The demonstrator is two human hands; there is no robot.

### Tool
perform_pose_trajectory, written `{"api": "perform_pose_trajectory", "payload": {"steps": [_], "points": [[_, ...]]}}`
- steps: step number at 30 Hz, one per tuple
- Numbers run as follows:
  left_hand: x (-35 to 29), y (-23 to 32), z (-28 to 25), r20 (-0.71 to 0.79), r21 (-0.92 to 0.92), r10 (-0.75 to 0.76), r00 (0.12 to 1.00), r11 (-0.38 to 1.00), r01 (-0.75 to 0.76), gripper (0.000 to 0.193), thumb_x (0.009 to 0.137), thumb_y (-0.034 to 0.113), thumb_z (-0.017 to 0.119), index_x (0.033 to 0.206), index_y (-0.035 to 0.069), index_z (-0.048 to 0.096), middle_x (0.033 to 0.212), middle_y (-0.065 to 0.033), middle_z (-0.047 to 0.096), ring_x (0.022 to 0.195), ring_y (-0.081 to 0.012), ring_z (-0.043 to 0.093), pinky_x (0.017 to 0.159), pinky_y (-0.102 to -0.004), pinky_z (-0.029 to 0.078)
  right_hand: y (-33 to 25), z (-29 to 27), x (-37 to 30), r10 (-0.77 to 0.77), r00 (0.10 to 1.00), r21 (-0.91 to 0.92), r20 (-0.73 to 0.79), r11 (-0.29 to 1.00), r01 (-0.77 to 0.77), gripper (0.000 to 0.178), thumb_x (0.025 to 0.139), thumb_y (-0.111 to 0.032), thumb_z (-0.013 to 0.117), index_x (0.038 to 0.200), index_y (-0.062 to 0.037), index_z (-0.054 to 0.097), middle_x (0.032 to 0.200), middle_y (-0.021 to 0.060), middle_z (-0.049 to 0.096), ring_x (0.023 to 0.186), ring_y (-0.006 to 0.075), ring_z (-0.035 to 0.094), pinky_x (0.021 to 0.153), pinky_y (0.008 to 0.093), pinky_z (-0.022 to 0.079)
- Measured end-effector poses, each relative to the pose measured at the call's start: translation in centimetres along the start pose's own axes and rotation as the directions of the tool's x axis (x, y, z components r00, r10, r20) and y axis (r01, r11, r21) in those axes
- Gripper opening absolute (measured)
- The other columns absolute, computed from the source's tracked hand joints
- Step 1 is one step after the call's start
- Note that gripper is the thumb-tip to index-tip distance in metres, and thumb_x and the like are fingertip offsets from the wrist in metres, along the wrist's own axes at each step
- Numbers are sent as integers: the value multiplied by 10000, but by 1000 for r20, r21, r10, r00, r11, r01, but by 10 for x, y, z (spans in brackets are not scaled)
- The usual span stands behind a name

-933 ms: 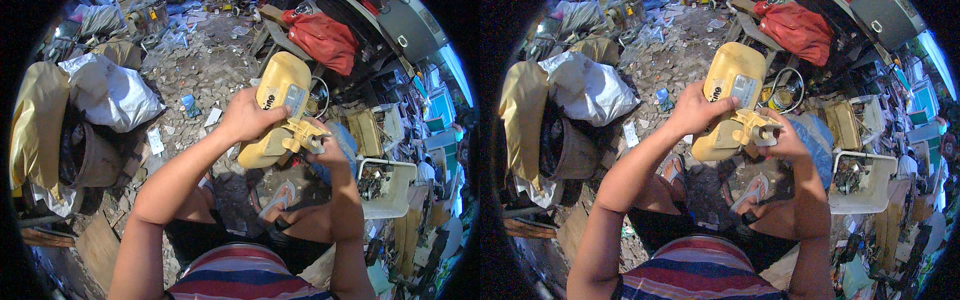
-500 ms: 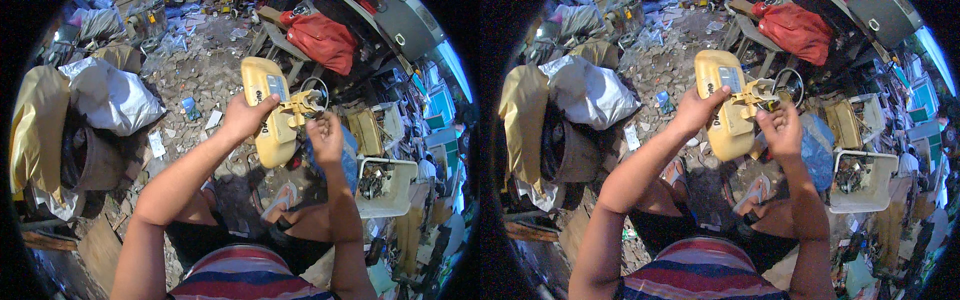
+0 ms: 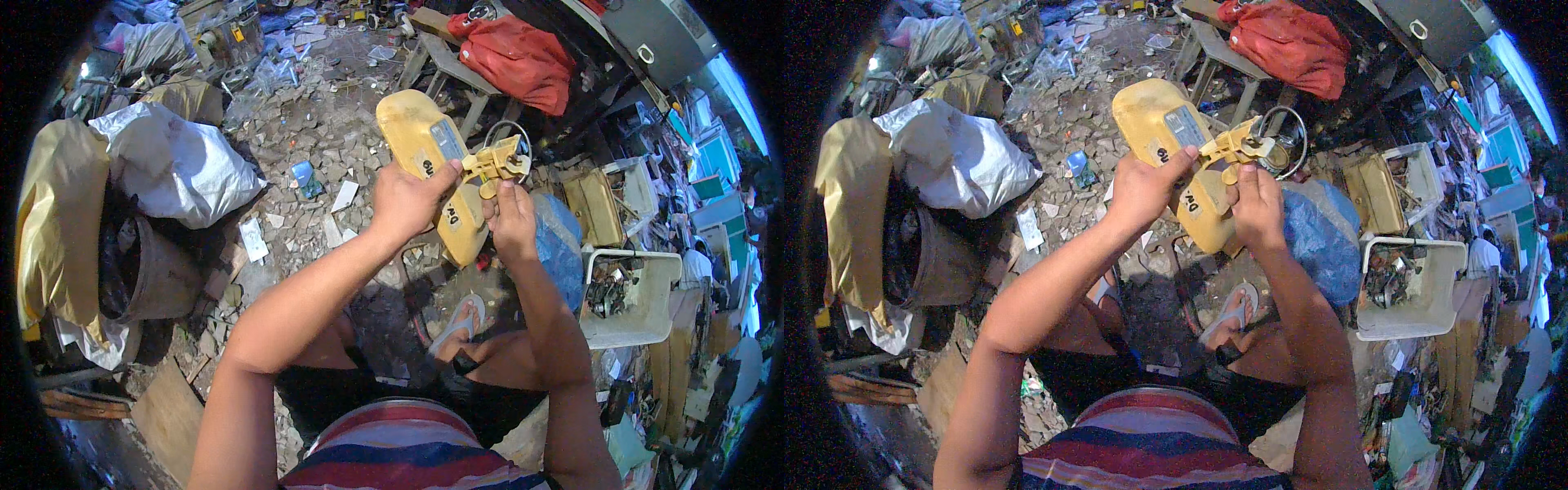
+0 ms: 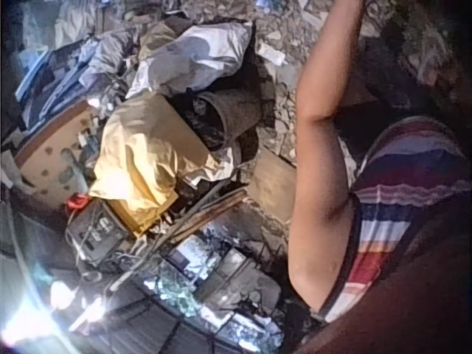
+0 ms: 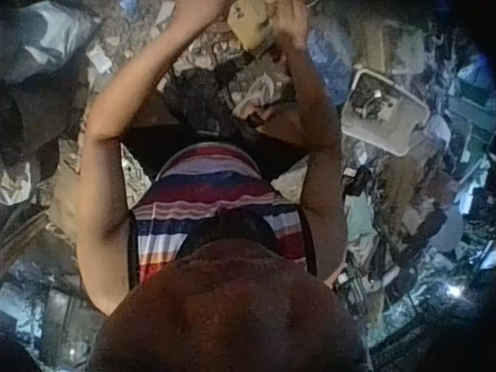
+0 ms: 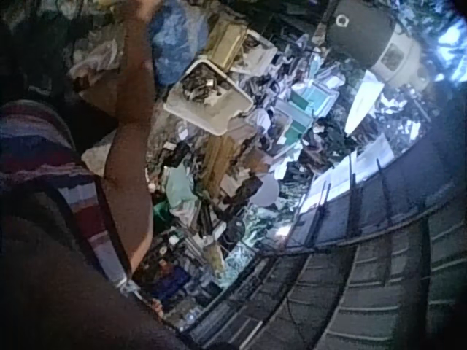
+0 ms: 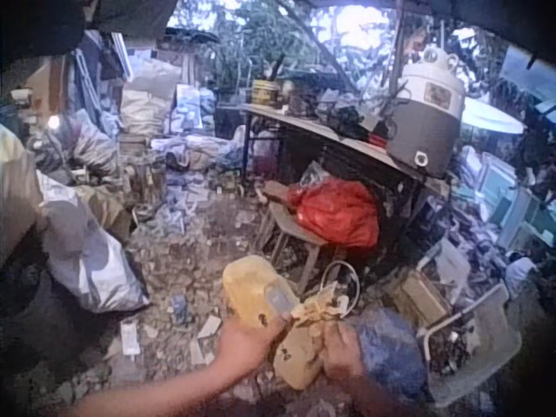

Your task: The person disassembles a plastic electronic housing by hand and using a screwdriver, prying apart the cover to reveal the internal circuit board and buttons.

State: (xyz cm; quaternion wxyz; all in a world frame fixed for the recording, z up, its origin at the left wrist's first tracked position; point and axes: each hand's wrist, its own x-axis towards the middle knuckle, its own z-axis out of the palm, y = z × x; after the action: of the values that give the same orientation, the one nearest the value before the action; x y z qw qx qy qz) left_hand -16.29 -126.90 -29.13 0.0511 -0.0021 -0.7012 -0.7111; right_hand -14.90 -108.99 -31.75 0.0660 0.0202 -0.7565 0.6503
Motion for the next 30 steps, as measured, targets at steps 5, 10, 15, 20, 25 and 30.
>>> {"api": "perform_pose_trajectory", "payload": {"steps": [5, 10, 15, 20, 25, 30], "points": [[9, -6, -18, 70, -149, -205, 976, 966, 214, 294, 814, 297, 676, 856, 5, 671, 737, -69, 675, 629, -146, 637, 571, -300, 498, -49, 6, -4, 268, 938, 194, 220, 930, -311, 378, 990, -397, 347, 953, -78, 548, 671, 26, 569, 467, 66, 471, 405, 179, 344], [14, -6, -29, 241, -331, -81, 967, 930, 161, 400, 813, 263, 680, 1084, -8, 566, 969, -86, 643, 859, -158, 610, 771, -306, 485, -69, -13, -7, 471, 794, 228, 383, 785, -576, 520, 966, -506, 311, 1010, -51, 560, 693, 109, 601, 404, 128, 494, 327, 224, 356], [12, 5, -25, 360, -594, 32, 932, 778, 203, 494, 749, 210, 727, 1138, 16, 493, 1044, -77, 575, 951, -206, 556, 861, -341, 430, -64, -7, -31, 445, 720, 383, 532, 632, -673, 493, 941, -530, 396, 993, -84, 598, 651, 33, 591, 433, 120, 508, 348, 214, 350], [8, 29, -28, 363, -558, 59, 930, 813, 167, 419, 695, 241, 758, 1005, 56, 544, 874, -31, 581, 781, -156, 565, 728, -294, 458, -65, 9, -26, 253, 779, 614, 574, 496, -614, 447, 894, -525, 515, 1071, -120, 578, 754, 1, 631, 587, 84, 572, 395, 201, 370], [37, 20, -59, 217, -432, 174, 961, 899, -65, 839, 591, 249, 867, 1265, 13, 426, 1191, -94, 550, 1135, -234, 514, 1005, -373, 381, -64, -3, -25, 37, 951, 244, 308, 963, -117, 414, 965, -423, 454, 1053, -36, 571, 826, 10, 572, 709, 56, 511, 588, 227, 430], [38, 13, -58, 303, -245, 219, 928, 958, -147, 840, 531, 165, 882, 1229, -21, 454, 1094, -93, 597, 1003, -203, 584, 876, -328, 470, -51, -19, -31, -73, 981, 7, 182, 997, 74, 454, 981, -413, 406, 1076, 3, 563, 902, 107, 606, 821, 172, 561, 741, 324, 459]]}}
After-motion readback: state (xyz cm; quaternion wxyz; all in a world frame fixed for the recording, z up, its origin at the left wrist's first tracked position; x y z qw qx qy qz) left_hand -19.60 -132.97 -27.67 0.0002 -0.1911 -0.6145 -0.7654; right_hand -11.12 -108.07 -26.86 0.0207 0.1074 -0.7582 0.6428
